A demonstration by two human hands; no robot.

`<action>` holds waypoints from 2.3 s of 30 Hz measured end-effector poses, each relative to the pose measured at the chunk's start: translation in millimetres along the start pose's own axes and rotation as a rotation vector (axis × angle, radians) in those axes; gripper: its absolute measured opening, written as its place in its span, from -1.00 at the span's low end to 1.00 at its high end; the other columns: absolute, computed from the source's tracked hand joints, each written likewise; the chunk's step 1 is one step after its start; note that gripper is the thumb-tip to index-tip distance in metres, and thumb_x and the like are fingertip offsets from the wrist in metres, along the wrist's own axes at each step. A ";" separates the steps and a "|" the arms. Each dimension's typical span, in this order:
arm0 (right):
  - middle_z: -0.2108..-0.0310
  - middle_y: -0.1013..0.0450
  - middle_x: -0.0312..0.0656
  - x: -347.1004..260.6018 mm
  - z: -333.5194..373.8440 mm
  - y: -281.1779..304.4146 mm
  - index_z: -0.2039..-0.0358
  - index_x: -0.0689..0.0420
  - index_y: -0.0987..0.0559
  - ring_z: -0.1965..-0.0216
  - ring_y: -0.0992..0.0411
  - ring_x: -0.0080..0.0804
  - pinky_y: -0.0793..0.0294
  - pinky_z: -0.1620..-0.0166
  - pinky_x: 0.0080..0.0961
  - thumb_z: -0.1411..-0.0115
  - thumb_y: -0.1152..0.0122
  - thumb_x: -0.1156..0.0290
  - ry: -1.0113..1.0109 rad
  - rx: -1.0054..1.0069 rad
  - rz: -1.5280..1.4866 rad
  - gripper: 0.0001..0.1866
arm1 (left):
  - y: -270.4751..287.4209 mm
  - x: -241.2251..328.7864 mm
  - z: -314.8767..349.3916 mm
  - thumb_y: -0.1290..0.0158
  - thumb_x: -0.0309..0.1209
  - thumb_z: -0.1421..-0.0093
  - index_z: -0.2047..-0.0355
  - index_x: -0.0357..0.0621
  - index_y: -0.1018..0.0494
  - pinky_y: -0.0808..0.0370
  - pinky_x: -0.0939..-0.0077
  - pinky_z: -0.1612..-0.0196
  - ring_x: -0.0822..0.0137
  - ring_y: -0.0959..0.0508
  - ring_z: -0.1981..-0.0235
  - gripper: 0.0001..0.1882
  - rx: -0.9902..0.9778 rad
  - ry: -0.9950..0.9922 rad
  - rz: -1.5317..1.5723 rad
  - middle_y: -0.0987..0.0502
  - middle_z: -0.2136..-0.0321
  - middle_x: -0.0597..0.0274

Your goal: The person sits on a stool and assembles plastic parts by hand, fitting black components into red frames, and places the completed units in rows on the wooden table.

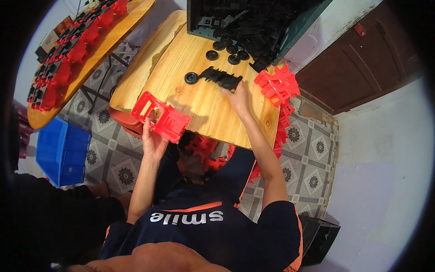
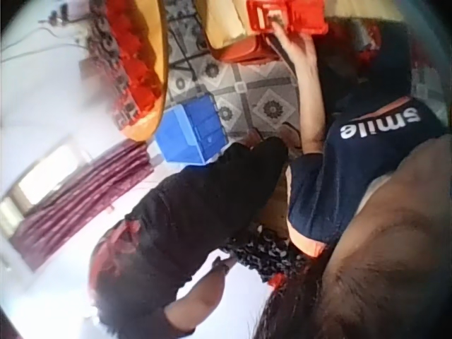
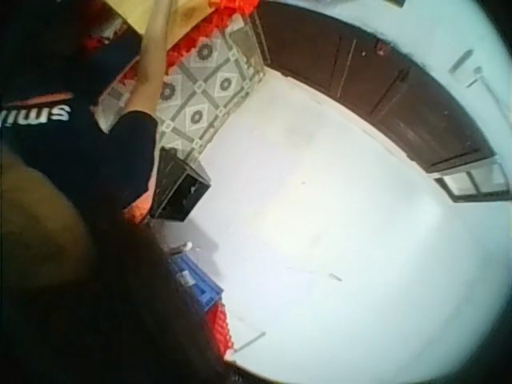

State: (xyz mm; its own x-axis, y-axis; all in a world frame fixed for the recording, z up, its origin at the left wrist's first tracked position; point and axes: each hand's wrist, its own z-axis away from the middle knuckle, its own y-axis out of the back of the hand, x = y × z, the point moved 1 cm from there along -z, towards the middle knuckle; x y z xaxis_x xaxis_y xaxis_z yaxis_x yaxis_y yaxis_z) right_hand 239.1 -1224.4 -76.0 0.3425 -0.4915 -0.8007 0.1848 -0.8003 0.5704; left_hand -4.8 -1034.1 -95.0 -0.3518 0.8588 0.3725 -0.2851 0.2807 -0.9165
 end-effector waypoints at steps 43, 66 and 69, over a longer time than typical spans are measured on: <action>0.59 -0.37 -0.23 -142.7 122.9 -18.5 0.45 0.25 -0.54 0.62 -0.36 -0.40 -0.41 0.53 -0.45 0.00 -0.47 0.33 0.744 0.061 0.268 -0.71 | -9.4 6.0 -4.4 -0.18 -0.14 -0.21 -0.43 0.18 0.27 -0.25 0.16 -0.27 0.17 -0.25 -0.25 -0.01 -0.157 -0.116 -0.338 -0.19 -0.23 0.08; 0.28 -0.49 -0.03 -142.0 97.6 -26.5 0.16 0.30 -0.56 0.19 -0.49 -0.12 -0.47 0.12 -0.34 -0.15 -0.35 0.14 0.501 0.075 -0.160 -0.55 | -52.6 7.3 16.2 -0.12 -0.33 -0.24 -0.42 0.05 0.42 -0.23 0.20 -0.29 0.18 -0.27 -0.25 0.02 -0.151 -0.125 -0.436 -0.17 -0.27 0.05; 0.10 -0.50 0.05 -133.3 87.2 -38.1 -0.05 0.36 -0.46 0.05 -0.48 -0.16 -0.42 -0.04 -0.37 -0.24 -0.25 0.20 0.343 -0.189 -0.434 -0.48 | -51.6 -2.4 11.9 -0.06 -0.29 -0.28 -0.42 0.03 0.35 -0.22 0.25 -0.29 0.21 -0.29 -0.23 -0.07 -0.234 -0.152 -0.450 -0.18 -0.25 0.05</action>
State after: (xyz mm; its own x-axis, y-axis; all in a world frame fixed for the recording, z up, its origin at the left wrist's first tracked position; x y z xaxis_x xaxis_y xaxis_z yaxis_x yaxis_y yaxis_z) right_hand 106.1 -1158.4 -7.0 0.4720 0.0320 -0.8810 0.5250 -0.8130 0.2517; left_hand 0.1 -1055.7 -46.9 -0.3710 0.5640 0.7378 -0.2371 0.7106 -0.6625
